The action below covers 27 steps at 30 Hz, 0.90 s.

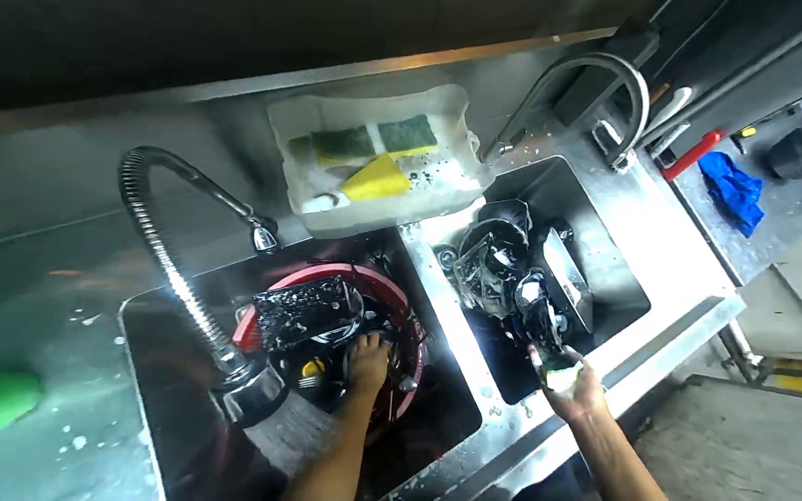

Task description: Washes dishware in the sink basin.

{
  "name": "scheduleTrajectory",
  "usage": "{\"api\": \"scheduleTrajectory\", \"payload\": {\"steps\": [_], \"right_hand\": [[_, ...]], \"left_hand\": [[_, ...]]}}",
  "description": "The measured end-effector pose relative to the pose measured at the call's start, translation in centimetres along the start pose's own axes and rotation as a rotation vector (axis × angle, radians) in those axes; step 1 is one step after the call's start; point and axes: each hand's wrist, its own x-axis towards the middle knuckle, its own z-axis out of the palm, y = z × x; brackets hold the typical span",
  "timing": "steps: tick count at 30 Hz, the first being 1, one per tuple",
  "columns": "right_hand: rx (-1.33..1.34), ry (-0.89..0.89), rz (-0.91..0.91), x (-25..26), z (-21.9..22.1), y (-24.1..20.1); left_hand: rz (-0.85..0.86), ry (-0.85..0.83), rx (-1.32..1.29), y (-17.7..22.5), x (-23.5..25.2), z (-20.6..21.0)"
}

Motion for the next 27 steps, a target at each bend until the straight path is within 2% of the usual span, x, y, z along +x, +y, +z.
{"api": "scheduleTrajectory", "payload": {"steps": [9, 12, 14, 18, 21, 24, 27], "right_hand": [[-0.315, -0.133, 0.051, -0.2, -0.5, 0.3], [-0.344, -0.162, 0.036, -0.8, -0.4, 0.9], [-0.379, -0.161, 0.016, -1.2, -0.7, 1.1], [-0.410, -0.174, -0.002, -2.1, -0.9, 1.6], [-0.442, -0.203, -0.021, -3.1, -0.9, 2.1], [-0.469, -0.250, -0.047, -4.3, -0.8, 2.4], [-0.494, -0.284, -0.083, -5.5, -0.7, 2.3]], "left_hand": [[-0.127, -0.041, 0.031, -1.1, 1.1, 0.4], [-0.131, -0.064, -0.006, -1.1, -0.5, -1.3], [-0.153, 0.006, -0.092, -1.3, -2.5, -2.3], [-0.298, 0.193, -0.591, -2.6, -7.1, -3.7], [-0.431, 0.419, -0.991, -4.4, -9.1, -1.8], [-0.423, 0.427, -1.454, -5.0, -11.8, -2.4], [-0.383, 0.383, -1.638, -5.3, -14.8, -3.7]]}}
